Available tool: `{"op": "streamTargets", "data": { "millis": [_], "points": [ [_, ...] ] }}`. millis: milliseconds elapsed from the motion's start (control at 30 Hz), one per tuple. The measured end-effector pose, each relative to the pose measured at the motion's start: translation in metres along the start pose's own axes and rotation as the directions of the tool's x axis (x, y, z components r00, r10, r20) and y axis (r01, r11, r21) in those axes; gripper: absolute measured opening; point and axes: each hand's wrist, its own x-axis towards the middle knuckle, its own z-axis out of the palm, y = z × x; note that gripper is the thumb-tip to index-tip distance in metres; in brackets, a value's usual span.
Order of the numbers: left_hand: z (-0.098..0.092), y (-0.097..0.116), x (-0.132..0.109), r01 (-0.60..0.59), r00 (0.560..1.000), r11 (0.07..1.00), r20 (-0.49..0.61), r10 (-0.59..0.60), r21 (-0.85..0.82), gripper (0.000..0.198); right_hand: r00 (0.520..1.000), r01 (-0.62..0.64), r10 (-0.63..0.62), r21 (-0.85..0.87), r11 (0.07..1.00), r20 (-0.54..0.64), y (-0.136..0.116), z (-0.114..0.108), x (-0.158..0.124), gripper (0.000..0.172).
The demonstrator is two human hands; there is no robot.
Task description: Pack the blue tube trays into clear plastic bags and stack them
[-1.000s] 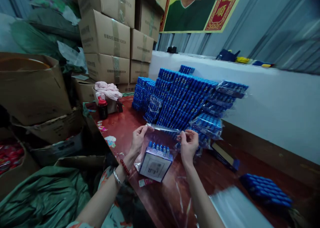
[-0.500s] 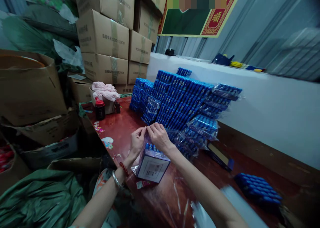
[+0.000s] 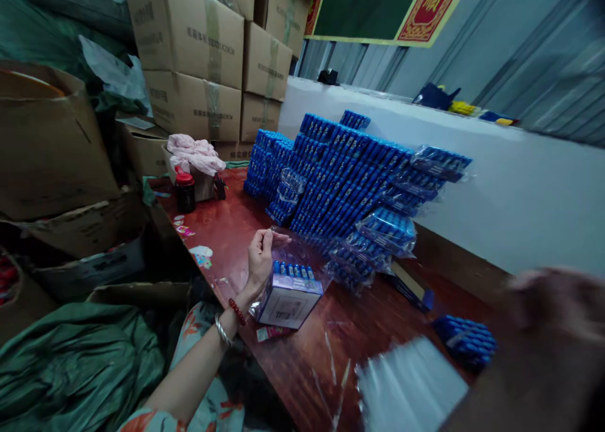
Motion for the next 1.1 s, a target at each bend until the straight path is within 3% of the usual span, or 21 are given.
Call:
{"op": "streamTargets", "data": {
  "millis": [33, 67, 100, 133, 167, 200, 300, 367, 433, 533, 600, 633, 700, 767, 833, 900, 933, 1033, 1067, 1100],
  "points": [
    [0.001, -0.001, 0.000, 0.002, 1.000, 1.000, -0.010, -0.003, -0.015, 0.029, 0.983, 0.040, -0.020, -0.102, 0.994, 0.185, 0.005, 0.004, -0.033, 0.015],
    [0.002, -0.001, 0.001, 0.006, 1.000, 1.000, -0.017, -0.006, -0.027, 0.029, 0.882, 0.141, -0.033, -0.196, 0.970, 0.470, 0.013, 0.014, -0.068, 0.023],
    [0.002, -0.001, 0.002, 0.008, 1.000, 0.999, -0.022, -0.009, -0.038, 0.029, 0.749, 0.269, -0.048, -0.238, 0.933, 0.660, 0.022, 0.028, -0.101, 0.038],
    [0.001, 0.000, 0.002, 0.012, 1.000, 0.999, -0.021, -0.013, -0.044, 0.029, 0.632, 0.376, -0.028, -0.275, 0.885, 0.775, 0.031, 0.044, -0.131, 0.054],
    [0.001, 0.001, 0.001, 0.018, 1.000, 0.999, -0.012, -0.018, -0.047, 0.029, 0.563, 0.446, 0.052, -0.356, 0.821, 0.825, 0.041, 0.061, -0.156, 0.067],
    [-0.001, 0.002, -0.001, 0.023, 1.000, 0.999, 0.001, -0.023, -0.044, 0.029, 0.530, 0.504, 0.127, -0.432, 0.748, 0.839, 0.050, 0.077, -0.174, 0.075],
    [-0.006, 0.006, -0.017, 0.018, 0.996, 0.999, 0.089, -0.022, 0.049, 0.028, 0.551, 0.552, 0.283, -0.597, 0.582, 0.785, 0.072, 0.107, -0.195, 0.083],
    [-0.013, 0.006, -0.037, -0.046, 0.980, 0.978, 0.197, 0.005, 0.201, 0.027, 0.555, 0.523, 0.333, -0.631, 0.573, 0.762, 0.082, 0.113, -0.190, 0.080],
    [-0.022, 0.002, -0.059, -0.179, 0.929, 0.923, 0.368, 0.045, 0.342, 0.027, 0.542, 0.461, 0.352, -0.621, 0.634, 0.763, 0.090, 0.111, -0.181, 0.076],
    [-0.036, -0.012, -0.085, -0.442, 0.777, 0.815, 0.614, 0.140, 0.374, 0.025, 0.537, 0.249, 0.272, -0.459, 0.853, 0.798, 0.100, 0.100, -0.171, 0.072],
    [-0.042, -0.024, -0.093, -0.611, 0.646, 0.724, 0.730, 0.223, 0.320, 0.026, 0.561, -0.020, 0.243, -0.280, 0.960, 0.792, 0.104, 0.091, -0.167, 0.068],
    [-0.045, -0.029, -0.094, -0.682, 0.572, 0.674, 0.781, 0.249, 0.285, 0.027, 0.582, -0.184, 0.276, -0.207, 0.961, 0.765, 0.105, 0.087, -0.166, 0.065],
    [-0.047, -0.036, -0.093, -0.778, 0.436, 0.588, 0.864, 0.251, 0.222, 0.028, 0.628, -0.498, 0.415, -0.070, 0.864, 0.659, 0.103, 0.081, -0.164, 0.057],
    [-0.047, -0.038, -0.090, -0.820, 0.357, 0.537, 0.910, 0.211, 0.197, 0.029, 0.637, -0.691, 0.543, 0.092, 0.717, 0.547, 0.098, 0.080, -0.160, 0.048],
    [-0.047, -0.036, -0.088, -0.842, 0.321, 0.500, 0.933, 0.161, 0.203, 0.031, 0.609, -0.770, 0.613, 0.188, 0.609, 0.503, 0.090, 0.085, -0.153, 0.049],
    [-0.046, -0.030, -0.088, -0.858, 0.291, 0.471, 0.949, 0.123, 0.202, 0.032, 0.582, -0.791, 0.651, 0.152, 0.593, 0.487, 0.084, 0.092, -0.145, 0.048],
    [-0.046, -0.027, -0.088, -0.869, 0.276, 0.454, 0.954, 0.113, 0.198, 0.031, 0.606, -0.768, 0.653, 0.118, 0.630, 0.454, 0.081, 0.095, -0.142, 0.043],
    [-0.052, -0.021, -0.089, -0.905, 0.259, 0.386, 0.951, 0.170, 0.178, 0.027, 0.765, -0.631, 0.598, 0.092, 0.771, 0.238, 0.085, 0.098, -0.146, 0.035],
    [-0.056, -0.020, -0.089, -0.912, 0.261, 0.369, 0.946, 0.193, 0.176, 0.027, 0.792, -0.607, 0.589, 0.114, 0.786, 0.157, 0.090, 0.098, -0.153, 0.036],
    [-0.061, -0.021, -0.088, -0.917, 0.259, 0.359, 0.944, 0.203, 0.174, 0.028, 0.788, -0.616, 0.610, 0.141, 0.775, 0.089, 0.097, 0.096, -0.162, 0.038]
  ]
}}
